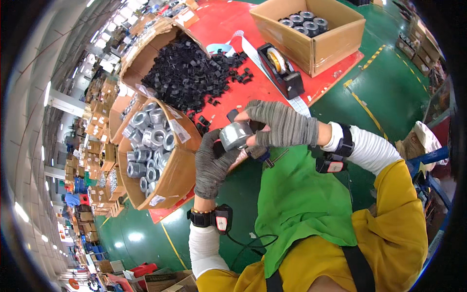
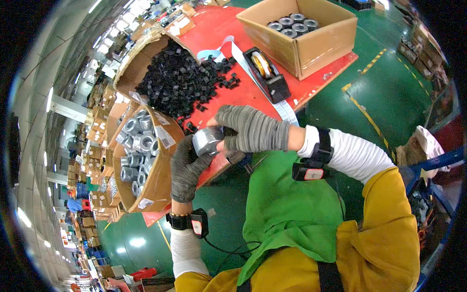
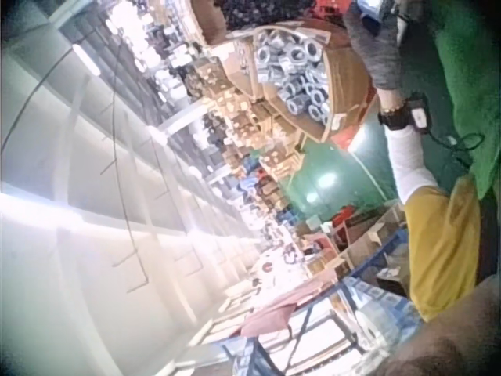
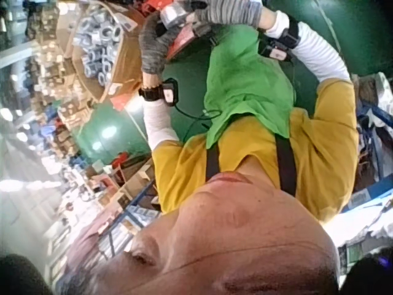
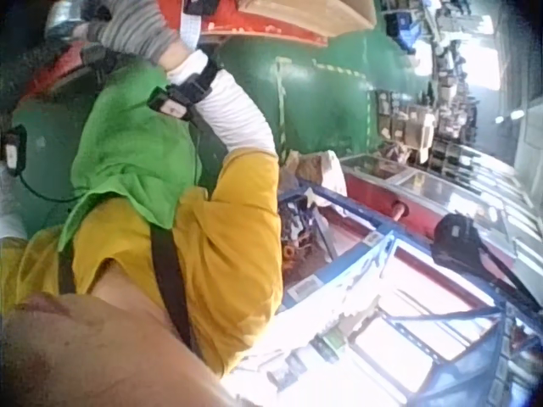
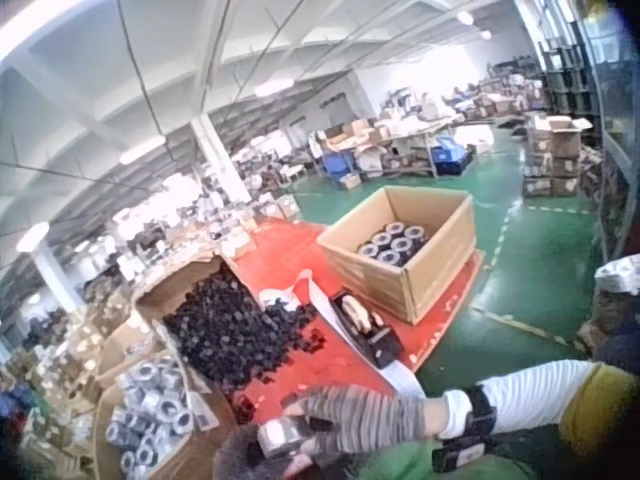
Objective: The worker is assembling small black plastic clips onto cylindrical metal housings using a vise to hold the part and tape for labeling or finishing.
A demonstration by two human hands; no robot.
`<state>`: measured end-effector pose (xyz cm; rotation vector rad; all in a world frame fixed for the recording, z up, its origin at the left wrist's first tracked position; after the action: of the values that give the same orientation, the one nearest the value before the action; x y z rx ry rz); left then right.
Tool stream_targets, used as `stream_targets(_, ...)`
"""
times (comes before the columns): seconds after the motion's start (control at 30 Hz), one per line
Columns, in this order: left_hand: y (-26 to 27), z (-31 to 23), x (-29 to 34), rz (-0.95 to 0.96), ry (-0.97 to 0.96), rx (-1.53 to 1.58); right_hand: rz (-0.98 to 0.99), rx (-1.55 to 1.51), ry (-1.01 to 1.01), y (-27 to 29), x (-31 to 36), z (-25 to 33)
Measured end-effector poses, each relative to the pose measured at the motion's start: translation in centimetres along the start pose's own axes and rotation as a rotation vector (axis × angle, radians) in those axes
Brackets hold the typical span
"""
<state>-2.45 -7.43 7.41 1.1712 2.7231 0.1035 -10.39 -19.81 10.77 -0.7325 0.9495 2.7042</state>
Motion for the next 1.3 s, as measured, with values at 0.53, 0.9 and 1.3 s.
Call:
stream_targets(0.53, -0.1, 4.9, 0.2, -0.109, -0.009, -0.114, 0.406, 0.595, 0.001, -5.2, 9.8, -3.3)
stream_targets(0.9, -0.7, 4.9, 0.0, -0.097, -0.024, -0.079, 0.329, 0.367, -0.253, -11.4, 13.2, -7.8)
stream_targets(1.3, 1.0, 4.1, 1.2, -0.177, -0.076, -0.001, 0.179, 0.032, -0.312, -11.4, 15.0, -8.9)
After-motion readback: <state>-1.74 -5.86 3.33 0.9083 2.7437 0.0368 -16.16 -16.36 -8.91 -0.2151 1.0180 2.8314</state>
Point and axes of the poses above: each hand's wrist, its own x-axis away from the middle knuckle, its own y-axis out of the back of the hand, z = x × y, the point moved 10 cm from there along -x, towards the middle knuckle, and after that the axes turned 9 degrees about x, right-handed, at the moved point
